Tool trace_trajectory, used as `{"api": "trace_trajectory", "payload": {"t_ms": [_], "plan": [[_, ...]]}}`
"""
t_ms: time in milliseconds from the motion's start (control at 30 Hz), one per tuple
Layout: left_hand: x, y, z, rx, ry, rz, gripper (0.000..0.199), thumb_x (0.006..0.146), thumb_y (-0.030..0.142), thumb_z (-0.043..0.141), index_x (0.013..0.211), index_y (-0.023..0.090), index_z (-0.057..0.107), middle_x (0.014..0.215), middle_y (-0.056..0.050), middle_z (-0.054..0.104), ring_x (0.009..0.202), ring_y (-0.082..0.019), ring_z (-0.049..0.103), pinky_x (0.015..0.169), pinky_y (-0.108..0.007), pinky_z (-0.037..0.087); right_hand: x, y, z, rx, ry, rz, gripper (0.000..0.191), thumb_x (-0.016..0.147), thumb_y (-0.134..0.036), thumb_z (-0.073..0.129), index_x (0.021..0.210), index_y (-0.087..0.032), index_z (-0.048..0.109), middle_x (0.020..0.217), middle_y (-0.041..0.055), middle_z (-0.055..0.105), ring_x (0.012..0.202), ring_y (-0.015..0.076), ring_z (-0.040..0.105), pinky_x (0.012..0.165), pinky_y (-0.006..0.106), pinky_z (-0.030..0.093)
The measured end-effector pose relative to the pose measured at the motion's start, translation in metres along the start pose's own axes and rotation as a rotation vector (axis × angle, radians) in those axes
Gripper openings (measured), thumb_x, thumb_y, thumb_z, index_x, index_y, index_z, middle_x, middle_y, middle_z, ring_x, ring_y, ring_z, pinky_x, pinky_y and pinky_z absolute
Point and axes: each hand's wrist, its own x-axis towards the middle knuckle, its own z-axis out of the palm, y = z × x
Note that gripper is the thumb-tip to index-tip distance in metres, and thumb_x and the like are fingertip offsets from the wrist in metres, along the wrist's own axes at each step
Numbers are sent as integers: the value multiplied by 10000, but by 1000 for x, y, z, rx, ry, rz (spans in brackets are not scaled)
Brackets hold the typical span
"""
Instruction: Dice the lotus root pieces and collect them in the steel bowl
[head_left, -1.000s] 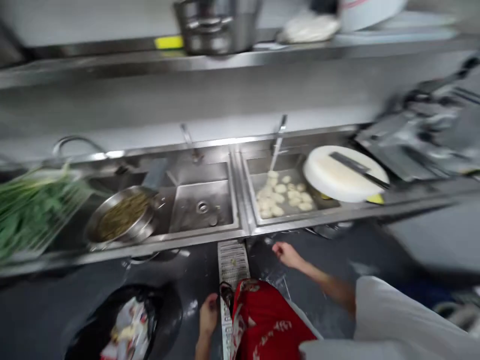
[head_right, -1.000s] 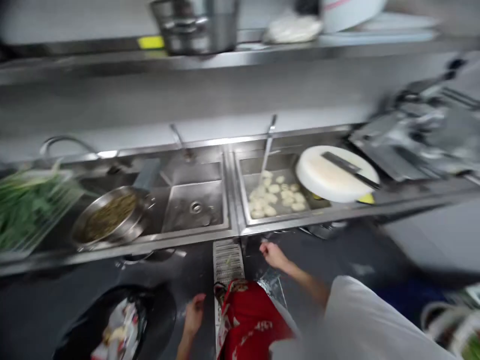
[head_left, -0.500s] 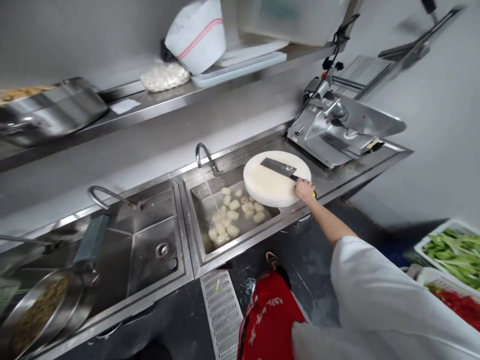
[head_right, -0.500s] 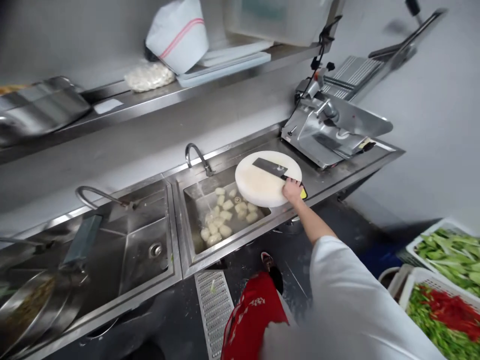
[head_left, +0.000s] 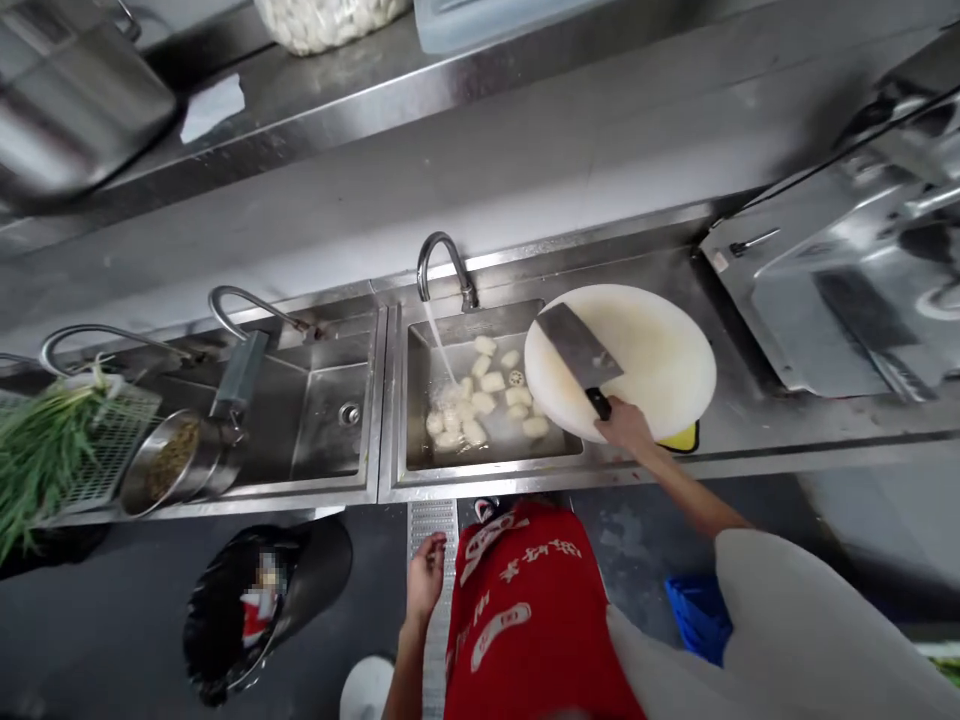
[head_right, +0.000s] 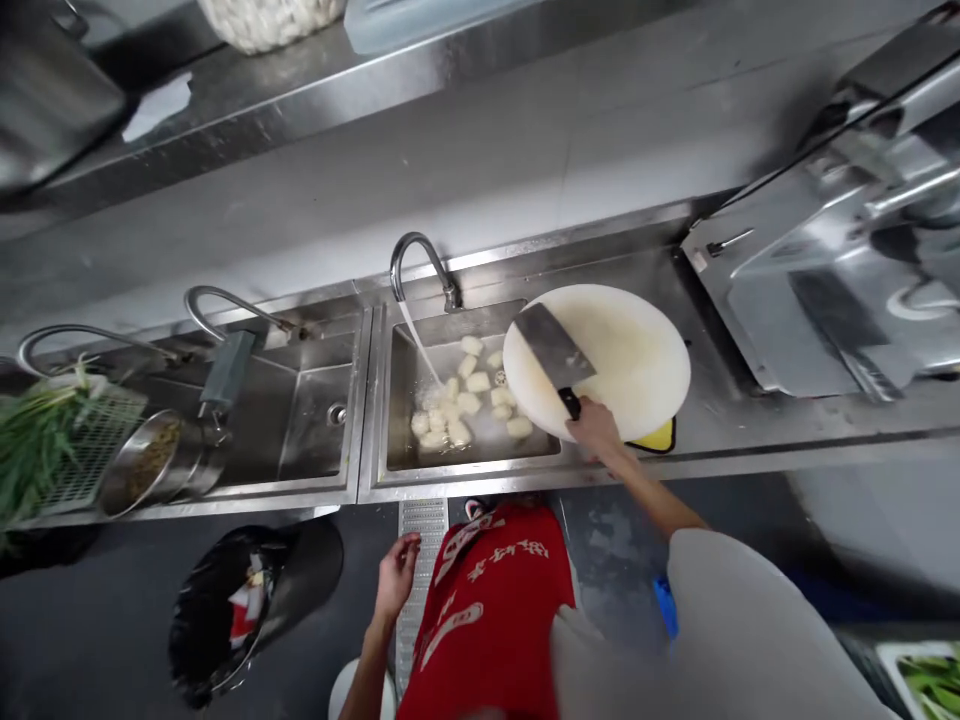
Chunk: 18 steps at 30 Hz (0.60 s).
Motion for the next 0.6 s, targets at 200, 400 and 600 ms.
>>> {"api": "trace_trajectory", "payload": {"t_ms": [200,400,600], "plan": [[113,109,-12,151,-14,401,405,982,331,305,1185,186,624,1237,-107,631,1187,-205,573,1029,-362,462,16,-132,37,117,-96,-323,279,807,-242,571,1069,-147,587,998,117,685,892,215,636,719,243,406],[288,190,-26,476,-71,776,562,1000,405,256,1518,187,265,1605,-65,162,1491,-254,93,1202,-509,161,39,-241,50,117,-195,-394,294,831,-240,582,1101,-125,588,1024,116,678,889,192,626,727,232,411],[355,183,-26,740,-352,983,568,998,450,239,1534,263,203,1601,-21,184,1492,-235,83,1205,-523,63,46,-270,40,88,-212,-454,288,824,-203,567,1100,-125,595,1029,111,676,904,195,624,746,231,404]]}}
